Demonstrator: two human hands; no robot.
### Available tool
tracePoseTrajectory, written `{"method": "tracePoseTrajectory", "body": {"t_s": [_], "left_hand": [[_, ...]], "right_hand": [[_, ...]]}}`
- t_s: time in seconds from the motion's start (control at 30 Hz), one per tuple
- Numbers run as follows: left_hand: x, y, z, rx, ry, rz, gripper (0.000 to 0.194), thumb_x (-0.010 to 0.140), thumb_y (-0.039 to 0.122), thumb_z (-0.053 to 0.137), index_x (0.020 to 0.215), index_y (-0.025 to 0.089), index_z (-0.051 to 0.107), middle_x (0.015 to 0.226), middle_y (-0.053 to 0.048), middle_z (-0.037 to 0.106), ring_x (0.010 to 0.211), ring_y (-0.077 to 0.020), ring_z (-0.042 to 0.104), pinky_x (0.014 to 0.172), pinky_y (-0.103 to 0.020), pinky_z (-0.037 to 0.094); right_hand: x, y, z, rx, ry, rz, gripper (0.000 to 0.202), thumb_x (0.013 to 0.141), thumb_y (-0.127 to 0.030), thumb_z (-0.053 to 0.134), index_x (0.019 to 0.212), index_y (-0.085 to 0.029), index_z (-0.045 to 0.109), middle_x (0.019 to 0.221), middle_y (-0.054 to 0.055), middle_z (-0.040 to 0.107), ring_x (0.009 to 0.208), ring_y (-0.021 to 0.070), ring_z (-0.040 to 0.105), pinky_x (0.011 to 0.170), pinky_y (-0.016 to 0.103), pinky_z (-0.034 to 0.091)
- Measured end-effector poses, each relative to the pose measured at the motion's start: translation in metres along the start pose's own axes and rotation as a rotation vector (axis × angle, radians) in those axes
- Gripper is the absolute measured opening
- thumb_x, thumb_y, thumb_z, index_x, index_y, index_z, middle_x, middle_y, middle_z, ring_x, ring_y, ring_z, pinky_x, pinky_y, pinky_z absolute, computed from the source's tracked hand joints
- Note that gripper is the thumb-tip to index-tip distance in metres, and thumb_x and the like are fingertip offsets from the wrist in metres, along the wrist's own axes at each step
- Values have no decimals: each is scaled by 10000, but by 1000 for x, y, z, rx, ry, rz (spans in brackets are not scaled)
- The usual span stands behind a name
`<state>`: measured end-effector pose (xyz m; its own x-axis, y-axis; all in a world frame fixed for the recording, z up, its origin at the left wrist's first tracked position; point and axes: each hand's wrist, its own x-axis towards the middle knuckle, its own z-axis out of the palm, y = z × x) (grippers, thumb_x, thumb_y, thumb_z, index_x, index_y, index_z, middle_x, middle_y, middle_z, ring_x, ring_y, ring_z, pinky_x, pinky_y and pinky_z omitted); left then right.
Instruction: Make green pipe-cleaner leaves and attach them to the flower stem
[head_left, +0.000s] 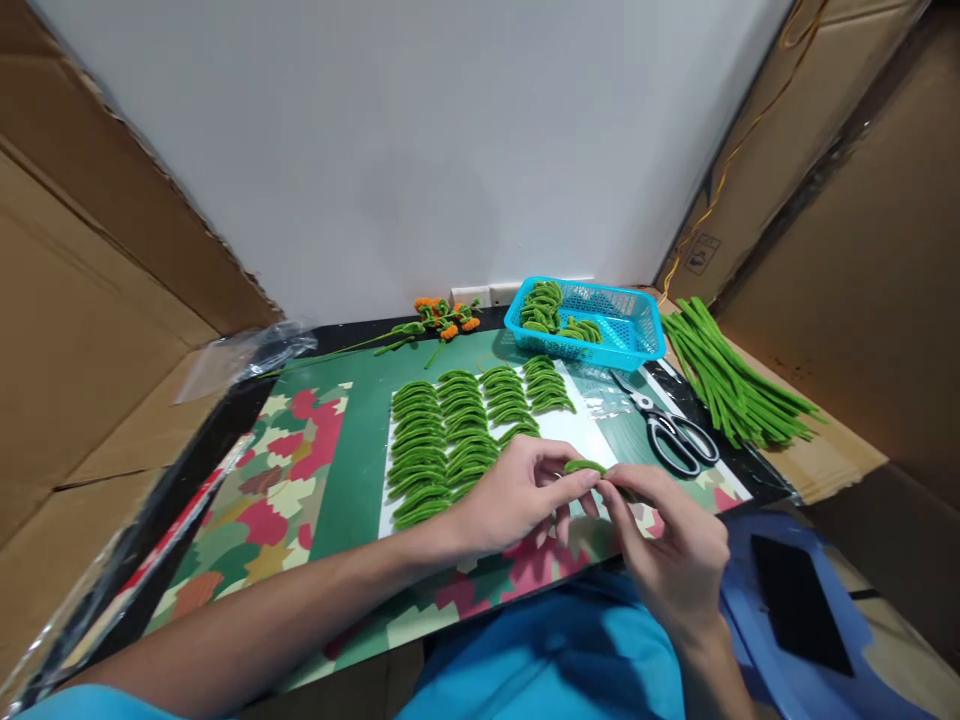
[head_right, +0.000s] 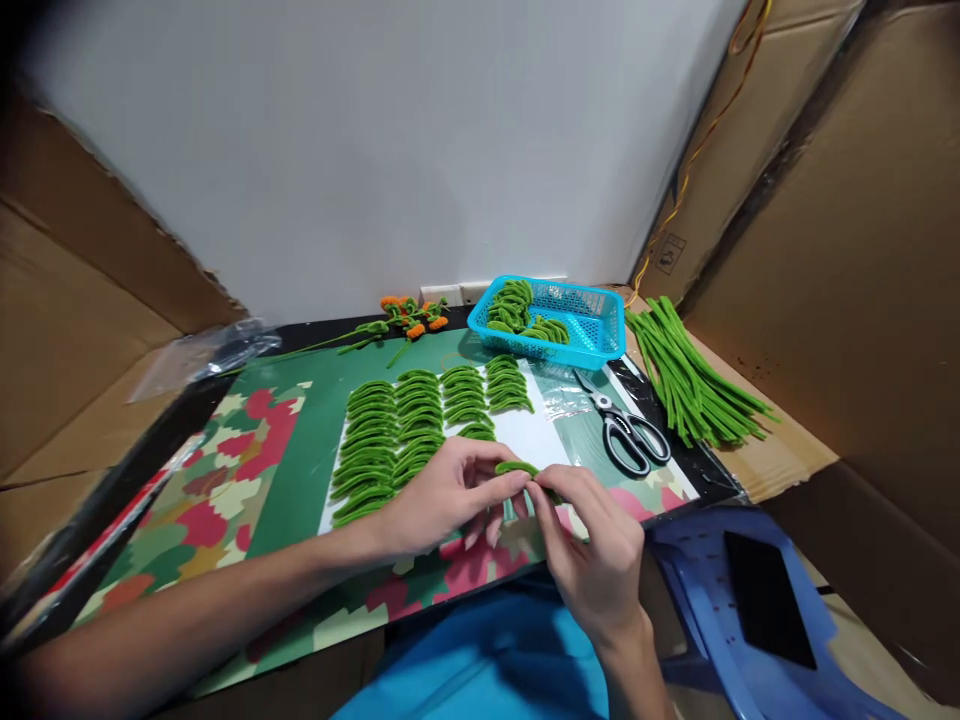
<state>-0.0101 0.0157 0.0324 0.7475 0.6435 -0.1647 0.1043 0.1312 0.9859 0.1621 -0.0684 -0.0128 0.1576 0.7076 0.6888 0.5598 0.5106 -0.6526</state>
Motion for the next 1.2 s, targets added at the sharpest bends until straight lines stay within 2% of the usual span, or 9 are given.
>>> {"method": "tracePoseTrajectory", "body": {"t_s": [0.07,0.13,0.23,0.33,0.5,0.67,0.73,0.9,1.2], "left_hand": [[2,4,-1,-90,-74,-32,446,942,557,729,913,111,730,606,-33,707,397,-97,574,377,-179,417],[3,7,-1,-156,-136,-61,460,929,562,744,892,104,721,723,-80,765,412,-91,596,350,-169,378],[3,6,-1,-199,-192,-94,460,926,563,750,926,105,706,879,-125,796,436,-87,613,340,-168,355],[2,2,0,-194,-220,-94,462,937,575,732,994,119,691,866,-110,786,441,-98,616,371,-185,411],[-1,-1,3,-77,-140,-32,441,974,566,685,925,127,677,705,-41,721,429,-86,558,413,-191,442],[-6,0,7,148,42,100,360,1049,465,610,920,138,687,734,-7,693,566,-74,567,557,-184,455],[-8,0,8,231,79,121,361,1063,444,588,888,140,675,750,-8,703,584,-74,563,588,-191,453],[-9,1,7,245,63,111,360,1076,451,556,914,148,663,780,-13,713,585,-87,597,592,-206,463],[-5,-2,8,15,-15,48,388,1056,507,577,928,146,638,781,-12,697,459,-67,586,421,-180,407]], "right_hand": [[0,1,-1,-18,48,-33,260,945,-26,684,1078,-245,730,1020,63,757,922,223,754,823,364,628],[-1,1,-1,-38,111,-46,290,929,-17,699,1090,-254,749,1081,78,747,972,245,752,832,391,634],[-5,-1,0,-56,162,-61,343,903,5,724,1109,-267,760,1056,68,743,931,242,750,773,383,634],[-6,-3,2,-50,170,-71,371,887,25,735,1124,-261,758,1036,63,741,898,229,747,758,373,628],[-4,-4,2,-42,151,-71,323,887,8,729,1092,-242,740,1001,62,731,879,223,731,743,358,608],[-4,-2,2,-8,37,70,190,954,-80,689,1082,-220,681,902,28,721,770,170,702,693,287,571],[-4,-1,1,-16,7,106,125,975,-115,680,1051,-214,671,876,14,707,730,146,682,664,257,547],[-4,-2,2,2,-38,115,111,1025,-138,612,965,-213,669,808,-11,677,684,122,642,657,235,507],[-6,-6,8,234,46,364,121,1034,-260,640,941,-216,703,727,-31,664,569,105,607,510,187,470]]}}
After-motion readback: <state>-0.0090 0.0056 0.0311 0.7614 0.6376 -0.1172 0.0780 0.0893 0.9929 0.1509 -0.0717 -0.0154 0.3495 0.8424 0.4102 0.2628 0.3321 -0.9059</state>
